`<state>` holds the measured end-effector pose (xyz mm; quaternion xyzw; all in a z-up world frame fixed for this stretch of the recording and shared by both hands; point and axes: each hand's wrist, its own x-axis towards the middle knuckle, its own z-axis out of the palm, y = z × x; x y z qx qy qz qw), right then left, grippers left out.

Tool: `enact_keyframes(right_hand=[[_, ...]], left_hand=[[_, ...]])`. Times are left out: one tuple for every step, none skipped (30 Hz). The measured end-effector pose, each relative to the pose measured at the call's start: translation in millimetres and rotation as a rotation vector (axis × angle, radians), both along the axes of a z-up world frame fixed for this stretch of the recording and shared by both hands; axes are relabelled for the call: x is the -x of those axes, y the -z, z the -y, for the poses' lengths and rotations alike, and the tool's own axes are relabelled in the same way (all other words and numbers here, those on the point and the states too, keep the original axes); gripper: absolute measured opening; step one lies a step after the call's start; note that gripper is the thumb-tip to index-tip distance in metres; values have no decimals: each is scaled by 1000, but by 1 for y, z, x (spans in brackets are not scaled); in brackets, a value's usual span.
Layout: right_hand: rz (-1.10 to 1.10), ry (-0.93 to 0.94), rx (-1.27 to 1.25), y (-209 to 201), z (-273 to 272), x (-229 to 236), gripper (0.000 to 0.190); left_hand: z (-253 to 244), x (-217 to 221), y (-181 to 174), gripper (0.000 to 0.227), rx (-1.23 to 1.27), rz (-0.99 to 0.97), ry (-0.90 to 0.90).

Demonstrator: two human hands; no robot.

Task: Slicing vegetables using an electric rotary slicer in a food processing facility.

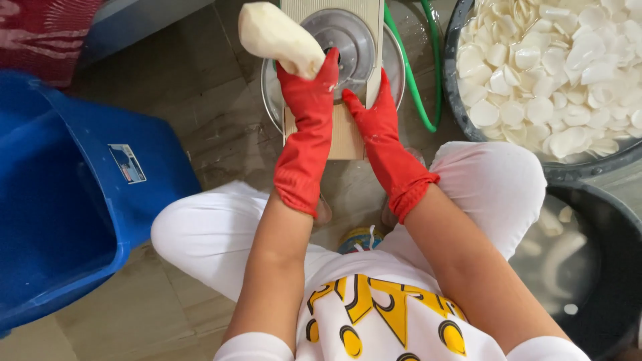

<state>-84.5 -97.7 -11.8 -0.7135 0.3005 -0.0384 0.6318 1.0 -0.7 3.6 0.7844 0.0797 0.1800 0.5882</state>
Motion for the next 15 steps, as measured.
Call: enact_keyframes(right_hand=[[-11, 3, -17, 0, 0, -1, 90], [-13, -1, -20, 0, -1, 0, 90], [8, 0, -16, 0, -2, -1, 89], [27, 5, -9, 1, -1, -1, 88], [23, 5, -10, 2, 0, -1, 88], [33, 6, -1, 3, 0, -1, 88], [43, 6, 7, 4, -1, -1, 89], [41, 6, 8, 2, -1, -1, 89], [22, 8, -5, 1, -1, -1, 89], [9, 11, -16, -1, 0, -2, 89], [12, 13, -12, -1, 2, -4, 89], [11, 10, -16, 0, 1, -3, 89], [11, 7, -20, 0, 1, -1, 89], [17, 10, -14, -1, 1, 0, 89], [2, 10, -14, -2, 2, 1, 89]], left_hand=[[1, -1, -3, 73, 55, -19, 16], [-9, 15, 4, 73, 51, -21, 13], [-18, 31, 11, 76, -128, 55, 11], [-24, 47, 19, 80, -305, 130, 15], [-25, 55, 17, 80, -305, 127, 16], [-27, 63, 14, 76, -374, 97, 2], [-29, 71, 11, 72, -442, 66, -11], [-25, 59, 20, 72, -442, 64, -10], [-22, 48, 28, 76, -349, 71, -24], [-16, 35, 37, 81, -253, 84, -37], [-8, 20, 28, 81, -249, 86, -35], [-1, 8, 17, 79, -148, 29, -35], [6, -4, 7, 78, -47, -29, -35], [5, -4, 7, 78, -41, -23, -31], [4, -4, 8, 76, -39, 11, 11]])
